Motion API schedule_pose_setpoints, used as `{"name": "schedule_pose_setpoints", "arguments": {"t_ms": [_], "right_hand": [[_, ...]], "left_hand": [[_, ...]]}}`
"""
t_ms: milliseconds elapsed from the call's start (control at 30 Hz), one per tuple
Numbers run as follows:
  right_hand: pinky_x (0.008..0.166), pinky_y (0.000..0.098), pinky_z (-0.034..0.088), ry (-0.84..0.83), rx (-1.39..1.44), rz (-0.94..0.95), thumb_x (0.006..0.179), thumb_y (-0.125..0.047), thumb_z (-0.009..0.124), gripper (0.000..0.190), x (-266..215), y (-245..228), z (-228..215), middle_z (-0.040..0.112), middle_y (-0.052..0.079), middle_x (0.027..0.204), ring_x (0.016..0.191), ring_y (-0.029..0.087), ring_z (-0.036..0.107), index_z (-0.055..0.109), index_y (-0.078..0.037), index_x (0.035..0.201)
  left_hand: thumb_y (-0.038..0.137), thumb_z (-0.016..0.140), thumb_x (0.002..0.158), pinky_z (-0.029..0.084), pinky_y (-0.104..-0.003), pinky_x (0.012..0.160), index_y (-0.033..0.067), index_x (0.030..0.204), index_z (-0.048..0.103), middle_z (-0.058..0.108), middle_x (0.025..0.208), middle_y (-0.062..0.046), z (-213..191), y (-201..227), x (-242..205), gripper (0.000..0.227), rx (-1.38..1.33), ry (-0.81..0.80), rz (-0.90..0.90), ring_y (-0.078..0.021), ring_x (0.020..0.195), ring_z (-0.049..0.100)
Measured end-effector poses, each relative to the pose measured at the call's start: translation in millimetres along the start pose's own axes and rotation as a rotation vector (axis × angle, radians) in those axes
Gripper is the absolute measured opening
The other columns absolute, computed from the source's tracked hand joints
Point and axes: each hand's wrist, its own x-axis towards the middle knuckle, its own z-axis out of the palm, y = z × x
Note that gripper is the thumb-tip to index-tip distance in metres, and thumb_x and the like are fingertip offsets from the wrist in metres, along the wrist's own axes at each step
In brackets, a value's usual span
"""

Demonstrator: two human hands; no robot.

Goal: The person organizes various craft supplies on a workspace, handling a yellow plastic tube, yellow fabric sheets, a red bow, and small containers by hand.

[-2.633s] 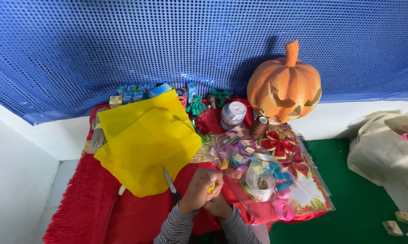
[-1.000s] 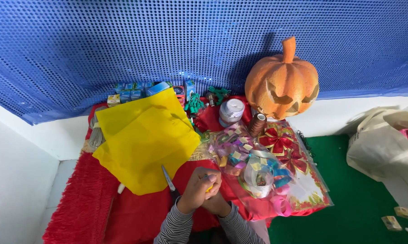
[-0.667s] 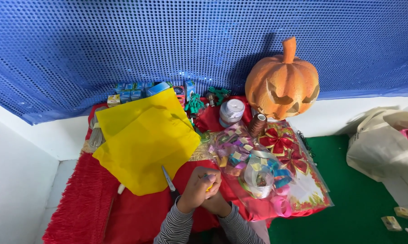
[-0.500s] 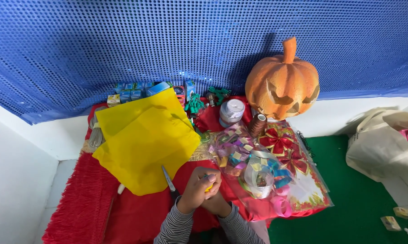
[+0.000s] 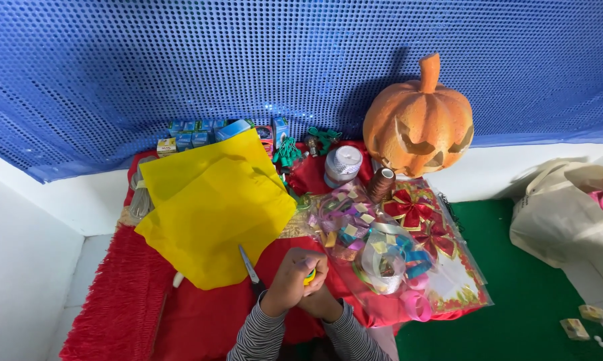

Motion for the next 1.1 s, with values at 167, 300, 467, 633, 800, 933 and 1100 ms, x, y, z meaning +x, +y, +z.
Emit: {"name": "schedule_pose_setpoints", "arguments": {"t_ms": [167, 300, 467, 633, 800, 933, 1100], "right_hand": [[0.076, 0.0346, 0.059, -0.001, -0.016, 0.013, 0.091, -0.015, 0.077, 0.024, 1, -8, 0, 0.066, 0.011, 0.098, 0.095, 0.021, 0.065, 0.064, -0.009, 0.11], [0.078, 0.0351, 0.059, -0.005, -0.033, 0.025, 0.093, -0.016, 0.075, 0.025, 4, -14, 1, 0.066, 0.011, 0.101, 0.098, 0.021, 0.065, 0.063, -0.008, 0.114], [0.08, 0.0355, 0.059, -0.01, -0.051, 0.036, 0.094, -0.017, 0.073, 0.027, 5, -22, 2, 0.066, 0.012, 0.104, 0.101, 0.022, 0.065, 0.063, -0.008, 0.117], [0.082, 0.0359, 0.059, -0.006, -0.079, 0.057, 0.095, -0.018, 0.071, 0.029, 5, -29, -1, 0.066, 0.013, 0.107, 0.104, 0.023, 0.065, 0.062, -0.007, 0.121], [0.065, 0.0284, 0.049, -0.087, 0.221, 0.013, 0.098, -0.017, 0.07, 0.012, 6, -57, 0, 0.061, 0.003, 0.081, 0.073, 0.014, 0.057, 0.063, -0.01, 0.091], [0.063, 0.0313, 0.04, -0.1, 0.194, -0.021, 0.098, -0.013, 0.073, 0.02, -6, -25, -6, 0.05, -0.001, 0.079, 0.071, 0.013, 0.045, 0.054, -0.012, 0.091], [0.061, 0.0316, 0.047, -0.008, 0.136, 0.026, 0.096, -0.016, 0.072, 0.017, -23, -18, -8, 0.057, 0.002, 0.078, 0.07, 0.015, 0.053, 0.056, -0.011, 0.092]], "left_hand": [[0.047, 0.04, 0.101, 0.027, -0.022, 0.044, 0.0104, 0.058, 0.047, 0.043, 0.045, -0.003, 0, 1, 0, 0.056, 0.006, 0.008, 0.005, -0.0092, 0.042, 0.039], [0.048, 0.041, 0.101, 0.028, -0.022, 0.044, 0.0103, 0.058, 0.048, 0.043, 0.045, -0.001, -1, 1, -1, 0.057, -0.018, 0.009, 0.005, -0.0086, 0.041, 0.04], [0.045, 0.042, 0.101, 0.028, -0.023, 0.045, 0.0103, 0.058, 0.048, 0.043, 0.045, -0.001, -1, 1, -3, 0.055, -0.037, 0.017, 0.017, -0.0089, 0.041, 0.04], [0.047, 0.045, 0.099, 0.033, -0.023, 0.048, 0.0107, 0.061, 0.05, 0.042, 0.046, 0.0, -9, 14, 8, 0.053, -0.102, -0.028, -0.047, -0.0087, 0.042, 0.04], [0.073, 0.04, 0.097, 0.041, -0.048, 0.122, -0.0063, 0.14, 0.053, 0.07, 0.083, -0.005, -30, 36, 16, 0.092, -0.326, -0.389, -0.055, -0.0174, 0.087, 0.07], [0.085, 0.046, 0.096, 0.038, -0.049, 0.118, 0.0068, 0.159, 0.032, 0.055, 0.145, -0.018, -52, 23, 19, 0.101, -0.191, -0.531, -0.003, -0.0289, 0.136, 0.053], [0.073, 0.056, 0.082, 0.036, -0.044, 0.11, 0.025, 0.146, 0.053, 0.05, 0.16, -0.013, -54, 36, 26, 0.08, 0.23, -0.624, -0.215, -0.0325, 0.154, 0.04]]}}
